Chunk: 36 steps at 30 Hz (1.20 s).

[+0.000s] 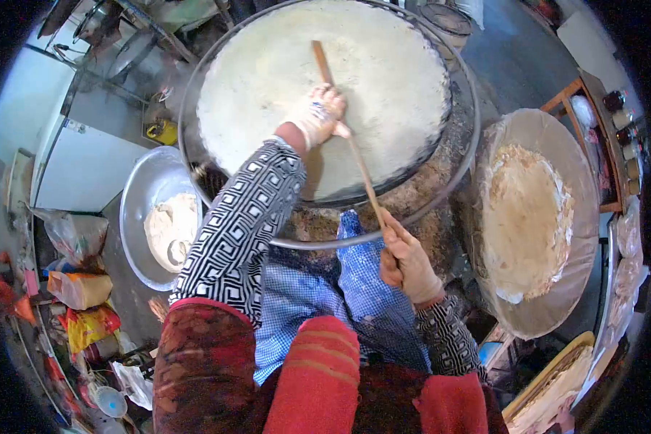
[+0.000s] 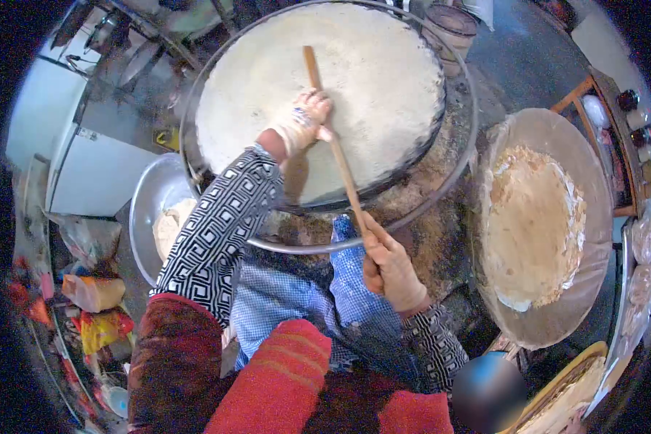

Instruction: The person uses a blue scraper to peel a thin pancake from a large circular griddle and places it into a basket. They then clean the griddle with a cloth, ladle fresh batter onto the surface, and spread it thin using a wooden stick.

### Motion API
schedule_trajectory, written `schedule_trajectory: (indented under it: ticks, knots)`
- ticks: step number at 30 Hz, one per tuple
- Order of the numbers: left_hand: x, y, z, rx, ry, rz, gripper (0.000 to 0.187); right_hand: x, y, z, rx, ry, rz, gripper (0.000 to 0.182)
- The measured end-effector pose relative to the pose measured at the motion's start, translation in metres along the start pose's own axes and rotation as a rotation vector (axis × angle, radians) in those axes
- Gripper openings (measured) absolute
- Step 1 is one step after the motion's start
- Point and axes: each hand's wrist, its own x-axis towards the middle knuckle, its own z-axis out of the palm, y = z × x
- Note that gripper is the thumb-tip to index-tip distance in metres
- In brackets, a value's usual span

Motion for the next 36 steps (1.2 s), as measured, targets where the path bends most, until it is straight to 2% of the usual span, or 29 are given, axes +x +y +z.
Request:
schedule_trajectory:
  ticks: [3, 7, 8, 9, 10, 11, 12, 14, 16, 18, 20, 21, 22, 23, 24, 25, 26, 27, 28, 30, 31, 33, 36]
  knots:
    - [-0.058, -0.044, -0.004, 0.022, 0.082, -0.088, 0.072, 0.034, 0.015, 0.026, -0.060, -0.096, 0.003, 0.051]
    - [-0.158, -0.085, -0.011, 0.070, 0.031, -0.228, 0.062, 0.058, 0.040, 0.067, -0.199, -0.231, 0.059, 0.053]
    - [-0.184, -0.080, -0.028, 0.076, -0.012, -0.306, 0.068, 0.065, 0.056, 0.073, -0.209, -0.272, 0.062, 0.053]
    - [-0.215, -0.089, -0.023, 0.058, 0.032, -0.286, 0.068, 0.067, 0.066, 0.085, -0.323, -0.257, 0.056, 0.050]
    - [-0.243, -0.083, -0.026, 0.066, 0.027, -0.354, 0.070, 0.069, 0.074, 0.094, -0.436, -0.237, 0.045, 0.047]
    - [-0.275, -0.078, -0.022, 0.050, -0.018, -0.375, 0.072, 0.076, 0.104, 0.089, -0.628, -0.237, -0.229, 0.042]
    - [-0.305, -0.067, -0.010, 0.044, -0.029, -0.442, 0.080, 0.057, 0.094, 0.094, -0.612, -0.260, -0.088, 0.043]
    - [-0.328, -0.035, -0.001, 0.117, 0.079, -0.409, 0.089, 0.036, 0.127, 0.065, -0.841, -0.208, -0.500, 0.043]
    - [-0.270, 0.028, -0.053, -0.042, 0.187, -0.368, 0.091, -0.013, 0.114, 0.035, -0.862, -0.088, -0.551, 0.044]
    - [-0.194, 0.056, -0.057, -0.142, 0.291, -0.129, 0.091, -0.060, 0.092, -0.002, -1.049, 0.058, -0.410, 0.048]
    - [-0.100, 0.081, -0.053, -0.355, 0.461, 0.199, 0.085, -0.083, 0.083, -0.026, -1.033, 0.379, -0.760, 0.047]
    - [-0.059, 0.106, -0.070, -0.328, 0.493, 0.258, 0.083, -0.090, 0.072, -0.027, -1.055, 0.381, -0.772, 0.047]
    - [-0.014, 0.121, -0.055, -0.374, 0.511, 0.325, 0.091, -0.098, 0.057, -0.026, -0.720, 0.520, -0.511, 0.049]
    - [0.026, 0.138, -0.058, -0.289, 0.405, 0.383, 0.091, -0.101, 0.044, -0.026, -0.375, 0.634, -0.252, 0.051]
    - [0.058, 0.153, -0.047, -0.177, 0.340, 0.390, 0.091, -0.097, 0.030, -0.027, -0.391, 0.641, -0.266, 0.051]
    - [0.080, 0.155, -0.034, -0.141, -0.043, 0.332, 0.087, -0.088, 0.012, -0.027, -0.315, 0.584, -0.194, 0.050]
    - [0.092, 0.148, -0.035, -0.145, -0.027, 0.331, 0.087, -0.077, -0.004, -0.029, -0.236, 0.523, -0.120, 0.050]
    - [0.103, 0.137, -0.037, -0.098, -0.108, 0.269, 0.084, -0.065, -0.010, -0.038, -0.104, 0.413, -0.126, 0.053]
    - [0.112, 0.123, -0.038, -0.042, -0.197, 0.211, 0.081, -0.052, -0.018, -0.038, -0.097, 0.413, -0.134, 0.053]
    - [0.106, 0.081, -0.045, -0.058, -0.247, 0.162, 0.079, -0.028, -0.029, -0.034, 0.041, 0.171, -0.117, 0.055]
    - [0.095, 0.059, -0.047, -0.076, -0.289, 0.106, 0.076, -0.013, -0.029, -0.035, 0.079, 0.117, -0.102, 0.055]
    - [0.065, 0.018, -0.029, -0.049, -0.061, 0.034, 0.069, 0.014, -0.034, -0.018, 0.027, 0.067, -0.061, 0.055]
    - [0.017, -0.039, -0.011, -0.006, -0.031, -0.075, 0.060, 0.048, -0.022, 0.009, -0.027, 0.001, -0.002, 0.055]
